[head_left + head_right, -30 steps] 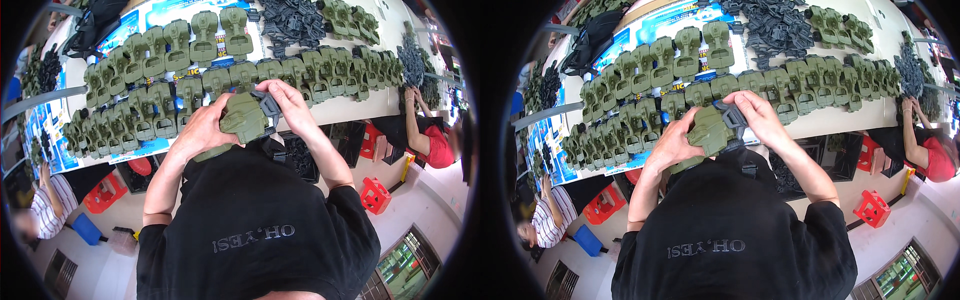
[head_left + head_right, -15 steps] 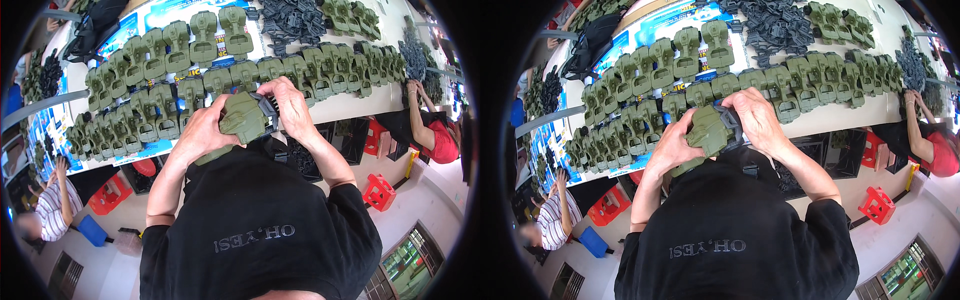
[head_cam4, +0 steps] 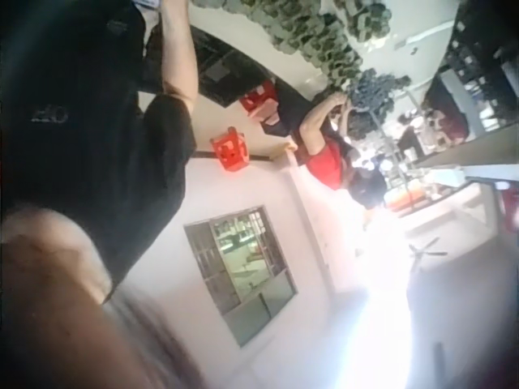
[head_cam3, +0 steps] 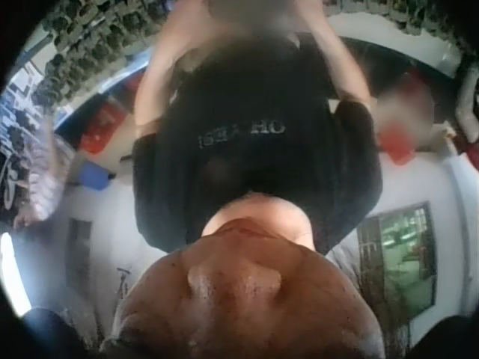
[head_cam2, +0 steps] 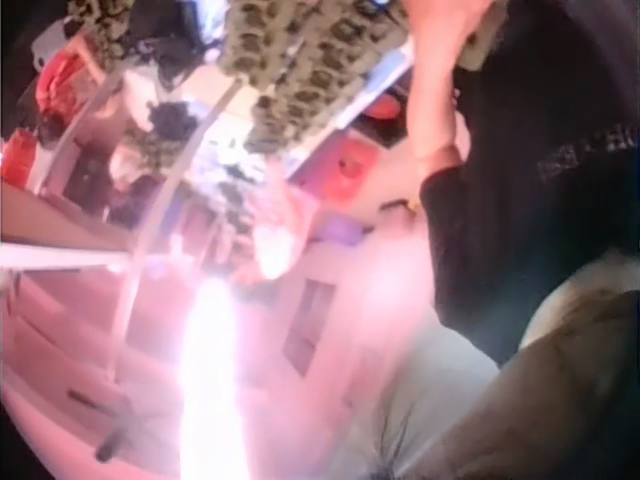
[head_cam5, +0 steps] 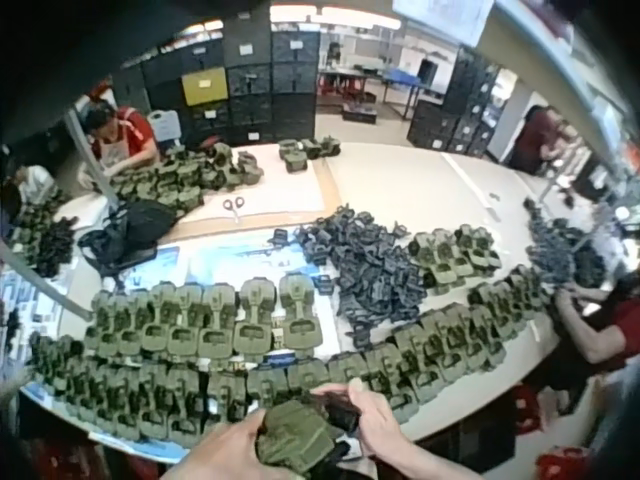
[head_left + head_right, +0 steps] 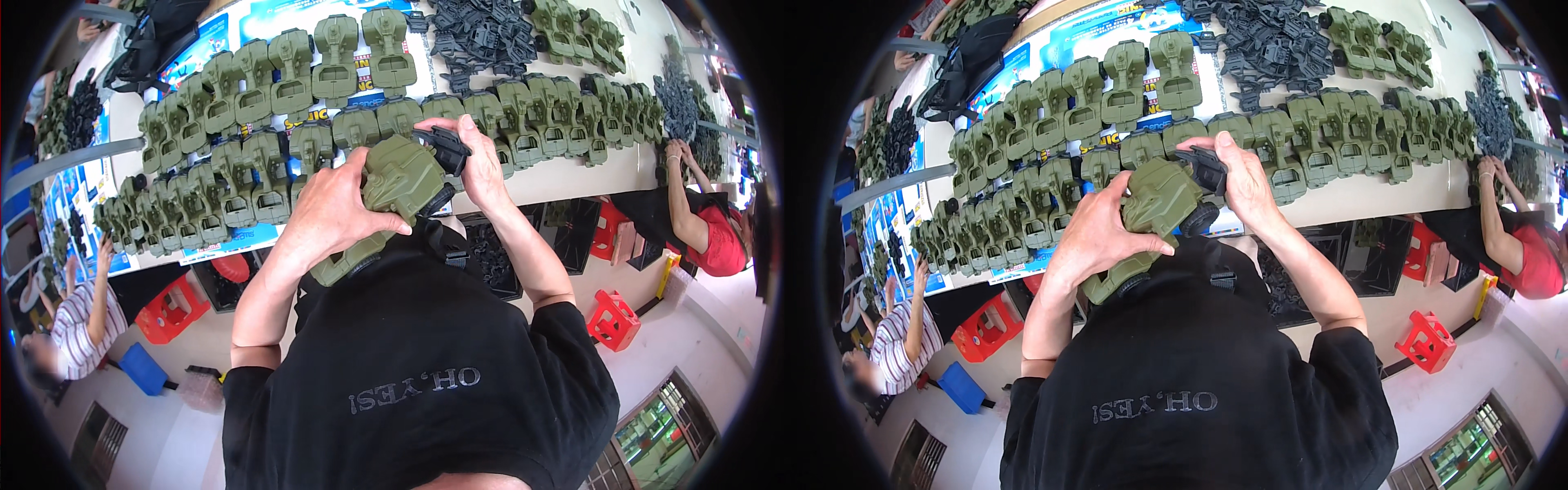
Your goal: The person repeatedly picks up green plastic toy bodies and black plastic wheels from a table. They insert the wheels into the toy bodies by hand, then place the assembled units back onto the table. The process is repeated continuously throughout the clip.
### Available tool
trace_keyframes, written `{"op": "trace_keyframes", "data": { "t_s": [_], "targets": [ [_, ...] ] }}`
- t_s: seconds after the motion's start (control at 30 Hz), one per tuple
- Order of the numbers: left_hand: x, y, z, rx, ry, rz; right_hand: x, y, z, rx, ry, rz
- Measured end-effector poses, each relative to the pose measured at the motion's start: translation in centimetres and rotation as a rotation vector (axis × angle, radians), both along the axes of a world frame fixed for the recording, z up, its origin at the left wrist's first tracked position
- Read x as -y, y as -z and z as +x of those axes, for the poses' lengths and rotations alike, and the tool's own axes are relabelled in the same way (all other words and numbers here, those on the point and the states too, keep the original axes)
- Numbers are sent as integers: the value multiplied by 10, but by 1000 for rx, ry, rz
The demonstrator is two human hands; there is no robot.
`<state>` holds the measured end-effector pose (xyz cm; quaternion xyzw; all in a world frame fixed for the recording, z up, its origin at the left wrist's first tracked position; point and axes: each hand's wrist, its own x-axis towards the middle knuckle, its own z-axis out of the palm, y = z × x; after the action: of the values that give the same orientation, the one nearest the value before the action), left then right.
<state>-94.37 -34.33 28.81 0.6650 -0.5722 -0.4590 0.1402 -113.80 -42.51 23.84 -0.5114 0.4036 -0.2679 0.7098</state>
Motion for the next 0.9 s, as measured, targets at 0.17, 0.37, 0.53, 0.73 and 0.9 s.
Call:
{"op": "trace_keyframes", "data": {
  "t_s": [0.17, 0.37, 0.53, 0.73, 0.9],
  "targets": [
    [5, -6, -4, 44, 2, 38, -2, 0, 4, -34, -1, -228],
    [13, -9, -8, 105, 36, 157, -2, 12, -1, -149, -59, -356],
    [11, 0, -5, 1, 10, 121, -2, 14, 4, -32, 11, -209],
    [13, 1, -5, 21, 11, 163, -1, 10, 4, -96, -74, -222],
    [15, -2, 0, -7, 47, 206, 0, 10, 2, -139, -137, -319]
  ]
}}
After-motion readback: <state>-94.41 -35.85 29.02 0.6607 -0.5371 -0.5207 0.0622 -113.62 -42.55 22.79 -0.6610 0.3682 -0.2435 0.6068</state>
